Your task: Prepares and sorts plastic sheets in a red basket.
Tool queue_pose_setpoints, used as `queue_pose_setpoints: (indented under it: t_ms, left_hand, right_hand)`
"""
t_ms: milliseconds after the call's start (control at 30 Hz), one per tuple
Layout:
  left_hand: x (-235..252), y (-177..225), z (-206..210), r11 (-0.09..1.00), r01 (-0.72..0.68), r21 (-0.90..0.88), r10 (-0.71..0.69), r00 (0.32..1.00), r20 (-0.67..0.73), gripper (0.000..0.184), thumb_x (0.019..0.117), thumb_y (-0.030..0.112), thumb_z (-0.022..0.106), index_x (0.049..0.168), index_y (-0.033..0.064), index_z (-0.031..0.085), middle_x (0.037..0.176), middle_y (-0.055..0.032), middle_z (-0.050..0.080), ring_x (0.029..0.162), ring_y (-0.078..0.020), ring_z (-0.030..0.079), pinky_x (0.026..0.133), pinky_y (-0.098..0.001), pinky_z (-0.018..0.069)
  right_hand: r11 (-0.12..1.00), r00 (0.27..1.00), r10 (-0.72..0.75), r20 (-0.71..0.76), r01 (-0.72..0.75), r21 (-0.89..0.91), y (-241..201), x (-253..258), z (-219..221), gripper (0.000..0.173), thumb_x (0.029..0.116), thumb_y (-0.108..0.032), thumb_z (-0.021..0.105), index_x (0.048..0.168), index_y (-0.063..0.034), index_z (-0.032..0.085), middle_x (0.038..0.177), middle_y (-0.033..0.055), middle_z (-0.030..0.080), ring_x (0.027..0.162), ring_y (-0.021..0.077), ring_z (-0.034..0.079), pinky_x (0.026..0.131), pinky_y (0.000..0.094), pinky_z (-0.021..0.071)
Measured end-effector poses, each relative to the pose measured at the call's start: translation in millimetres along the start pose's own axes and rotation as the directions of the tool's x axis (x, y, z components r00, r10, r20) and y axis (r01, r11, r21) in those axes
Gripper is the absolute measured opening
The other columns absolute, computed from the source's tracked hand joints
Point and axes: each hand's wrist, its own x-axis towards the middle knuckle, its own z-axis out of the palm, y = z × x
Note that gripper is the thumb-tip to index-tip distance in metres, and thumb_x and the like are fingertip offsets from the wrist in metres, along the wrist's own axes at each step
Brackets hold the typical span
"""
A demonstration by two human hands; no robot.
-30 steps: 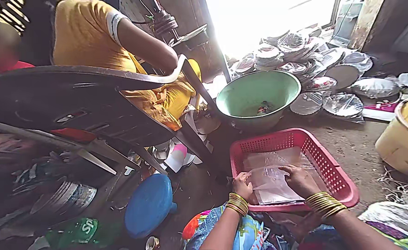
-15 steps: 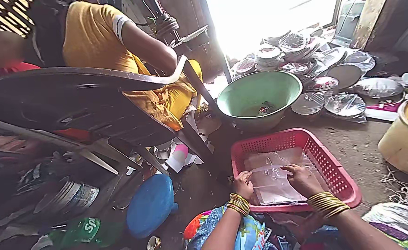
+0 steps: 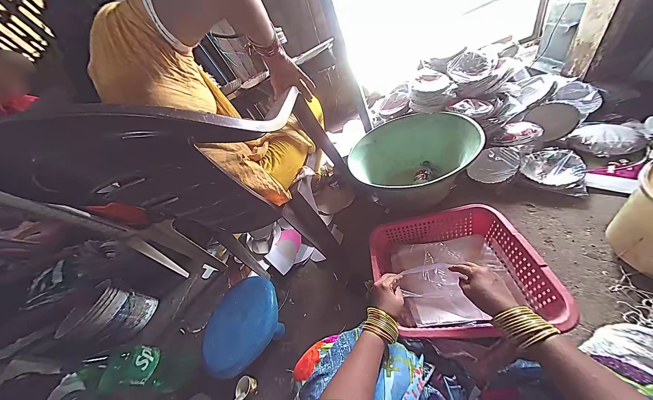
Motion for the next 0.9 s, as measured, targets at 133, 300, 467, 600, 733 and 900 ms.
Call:
queue_pose_setpoints:
  t_ms: [133,300,467,600,733,900]
  left_hand:
    - [0.6,0.7,-1.3,0.999,0.016,-0.031,-0.016,1.000,0.021,0.033,0.0922,-0.005,0.057,0.122,-0.0023,0.072,0.129,-0.0172,0.069,0.120,-0.0287,0.066,0.108,-0.0432,0.0488]
    - [1.2,0.0,-3.0,0.999,0.025,-0.021,-0.024,0.999,0.045,0.034,0.0930,-0.005,0.054,0.122,-0.0014,0.072,0.129,-0.0174,0.069,0.120,-0.0287,0.066,0.107,-0.0446,0.0494]
    - [2.1,-1.5,-2.8,1.000,0.021,-0.011,-0.020,0.999,0.035,0.034,0.0926,-0.004,0.054,0.120,-0.0013,0.073,0.128,-0.0169,0.069,0.120,-0.0290,0.067,0.107,-0.0453,0.0491]
    - [0.9,-1.4,-1.4,1.000,0.001,-0.028,0.000,1.000,0.027,0.033,0.0922,-0.005,0.055,0.119,-0.0028,0.073,0.127,-0.0173,0.070,0.119,-0.0287,0.067,0.107,-0.0441,0.0494]
    - [1.0,-2.0,-1.0,0.997,-0.045,-0.056,0.046,0.999,0.012,0.032,0.0908,-0.005,0.056,0.117,-0.0036,0.073,0.125,-0.0188,0.070,0.118,-0.0296,0.068,0.106,-0.0442,0.0501]
    - [0.7,3.3,-3.5,0.997,-0.065,-0.051,0.072,0.987,0.144,0.033,0.0933,-0.003,0.054,0.122,-0.0048,0.071,0.130,-0.0207,0.068,0.122,-0.0311,0.065,0.108,-0.0437,0.0477]
  right_hand:
    - [1.000,1.000,-0.002,0.010,0.002,-0.009,-0.5,0.1,0.0,0.036,0.0963,0.001,0.054,0.126,-0.0085,0.074,0.132,0.0164,0.068,0.124,0.0393,0.062,0.104,0.0600,0.0454]
    - [1.000,1.000,0.003,0.025,-0.003,-0.017,-1.3,-0.1,-1.0,0.036,0.0972,0.000,0.054,0.127,-0.0086,0.073,0.133,0.0166,0.067,0.126,0.0385,0.061,0.106,0.0584,0.0445]
    - [1.000,1.000,0.001,0.011,-0.001,-0.012,-1.4,0.1,-0.6,0.036,0.0971,0.000,0.054,0.126,-0.0090,0.073,0.132,0.0164,0.068,0.125,0.0385,0.062,0.105,0.0585,0.0448]
    - [1.000,1.000,0.021,0.006,-0.021,-0.016,-2.0,-1.2,-2.6,0.036,0.0966,0.001,0.054,0.125,-0.0082,0.073,0.132,0.0162,0.068,0.125,0.0382,0.062,0.106,0.0584,0.0449]
    - [0.997,0.998,0.065,0.006,-0.064,-0.037,-5.7,-1.6,-5.9,0.038,0.0973,0.000,0.053,0.128,-0.0091,0.072,0.135,0.0160,0.066,0.128,0.0373,0.060,0.107,0.0581,0.0438]
    - [0.994,0.996,0.085,-0.008,-0.085,-0.067,-4.4,-2.8,-8.2,0.039,0.0976,-0.001,0.051,0.132,-0.0072,0.069,0.135,0.0190,0.065,0.128,0.0392,0.059,0.106,0.0597,0.0430]
